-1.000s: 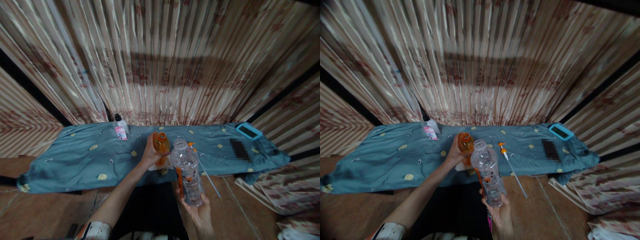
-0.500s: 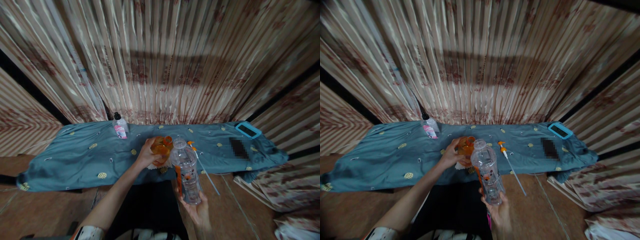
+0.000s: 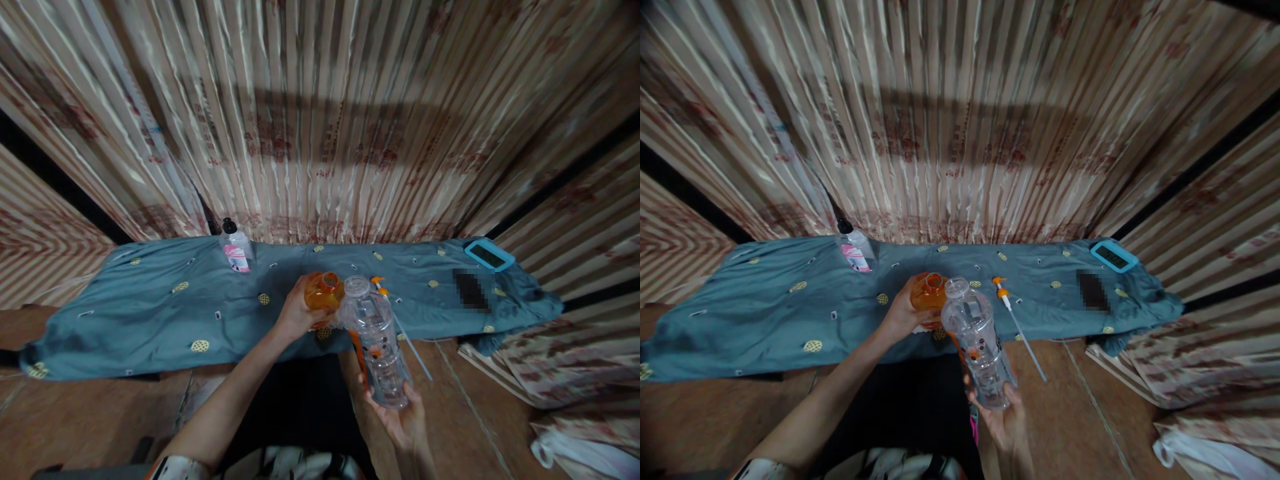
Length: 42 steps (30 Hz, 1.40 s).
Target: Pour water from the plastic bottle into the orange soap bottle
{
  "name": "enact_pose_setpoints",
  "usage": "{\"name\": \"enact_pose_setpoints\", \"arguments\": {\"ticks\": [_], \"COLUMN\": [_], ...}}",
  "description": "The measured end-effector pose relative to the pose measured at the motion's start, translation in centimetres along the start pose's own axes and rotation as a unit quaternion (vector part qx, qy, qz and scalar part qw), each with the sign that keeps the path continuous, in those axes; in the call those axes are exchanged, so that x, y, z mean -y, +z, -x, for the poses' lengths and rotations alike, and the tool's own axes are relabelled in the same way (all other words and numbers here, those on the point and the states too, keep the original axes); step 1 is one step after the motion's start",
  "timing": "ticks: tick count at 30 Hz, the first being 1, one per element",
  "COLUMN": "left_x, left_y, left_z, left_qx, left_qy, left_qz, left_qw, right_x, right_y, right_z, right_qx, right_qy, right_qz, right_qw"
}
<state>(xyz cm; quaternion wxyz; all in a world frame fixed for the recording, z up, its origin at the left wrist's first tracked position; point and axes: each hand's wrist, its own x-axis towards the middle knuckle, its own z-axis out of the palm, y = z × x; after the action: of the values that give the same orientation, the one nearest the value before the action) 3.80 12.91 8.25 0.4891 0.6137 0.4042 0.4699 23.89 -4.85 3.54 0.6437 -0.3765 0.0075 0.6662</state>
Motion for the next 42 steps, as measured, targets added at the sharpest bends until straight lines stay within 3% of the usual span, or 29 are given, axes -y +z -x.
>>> {"name": "enact_pose_setpoints", "arguments": {"ticks": [4, 12, 24, 29, 32, 38, 42], "left_x": [-0.4, -1.1, -0.5, 0.0, 0.3, 0.2, 0.1], "left_y": [0.3, 0.4, 0.8, 0.9, 0.9, 1.0, 1.0], "left_z": [0.2, 0.2, 0.3, 0.3, 0.3, 0.3, 0.3], "left_qx": [0.002, 0.008, -0.006, -0.011, -0.021, -0.015, -0.015], "left_qy": [0.001, 0.002, 0.027, 0.03, 0.027, 0.032, 0.031], "left_qz": [-0.041, -0.072, -0.094, -0.082, -0.072, -0.058, -0.056], "left_qw": [0.999, 0.997, 0.995, 0.996, 0.997, 0.998, 0.998], "right_x": [0.0, 0.3, 2.6, 3.1, 3.4, 3.9, 3.4], "right_y": [-1.2, -1.0, -1.3, -1.3, -2.1, -5.8, -5.8], "right_z": [0.0, 0.5, 2.4, 3.3, 3.8, 4.4, 5.0], "right_qx": [-0.016, -0.036, -0.021, -0.063, -0.082, -0.057, -0.062], "right_qy": [0.0, -0.031, -0.028, -0.04, -0.05, -0.043, -0.045], "right_qz": [-0.004, 0.025, 0.074, 0.073, 0.071, 0.056, 0.06], "right_qw": [1.0, 0.999, 0.997, 0.995, 0.993, 0.996, 0.995]}}
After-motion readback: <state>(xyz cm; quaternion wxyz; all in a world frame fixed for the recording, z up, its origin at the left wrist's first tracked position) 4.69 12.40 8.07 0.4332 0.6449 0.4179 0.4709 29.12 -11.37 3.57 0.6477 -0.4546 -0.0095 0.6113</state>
